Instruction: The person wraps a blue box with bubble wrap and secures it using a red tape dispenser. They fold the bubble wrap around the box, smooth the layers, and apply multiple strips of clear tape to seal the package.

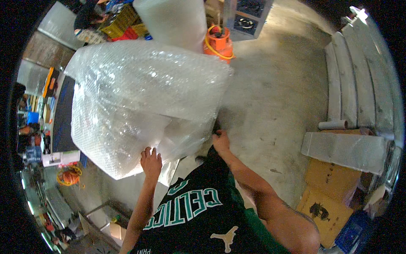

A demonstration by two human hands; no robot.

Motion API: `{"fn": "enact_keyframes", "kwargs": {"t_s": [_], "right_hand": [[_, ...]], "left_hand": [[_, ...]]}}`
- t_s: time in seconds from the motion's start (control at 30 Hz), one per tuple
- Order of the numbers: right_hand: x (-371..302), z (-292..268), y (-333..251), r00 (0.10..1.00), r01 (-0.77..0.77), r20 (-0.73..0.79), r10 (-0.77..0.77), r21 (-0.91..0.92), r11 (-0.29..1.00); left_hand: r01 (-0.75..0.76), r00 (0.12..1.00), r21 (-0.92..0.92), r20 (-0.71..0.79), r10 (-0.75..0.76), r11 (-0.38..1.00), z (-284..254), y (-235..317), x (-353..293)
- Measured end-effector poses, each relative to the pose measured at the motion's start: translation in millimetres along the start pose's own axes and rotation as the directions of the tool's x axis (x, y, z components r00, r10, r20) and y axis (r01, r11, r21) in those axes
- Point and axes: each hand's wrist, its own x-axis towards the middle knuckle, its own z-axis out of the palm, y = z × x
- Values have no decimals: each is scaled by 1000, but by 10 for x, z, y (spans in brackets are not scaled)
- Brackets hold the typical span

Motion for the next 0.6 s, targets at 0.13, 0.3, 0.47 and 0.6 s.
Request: {"fn": "enact_keyframes", "kwargs": {"t_s": [0.13,0.3,0.47,0.6], "right_hand": [[51,100,-51,834,-517,416,363,357,778],[-66,323,-144,609,-712,753,248,382,589],[-14,695,-84,579,-696,799,163,380,609],[330,945,38,742,-593,617,260,426,683]], "left_hand": [[34,998,-7,46,-33,999,29,1,-11],[-37,999,99,30,34,994,155,-93,-79],[-153,982,281,-67,179,947,305,-280,-146],[-97,994,182,-23,103,979,405,-298,-124]]}}
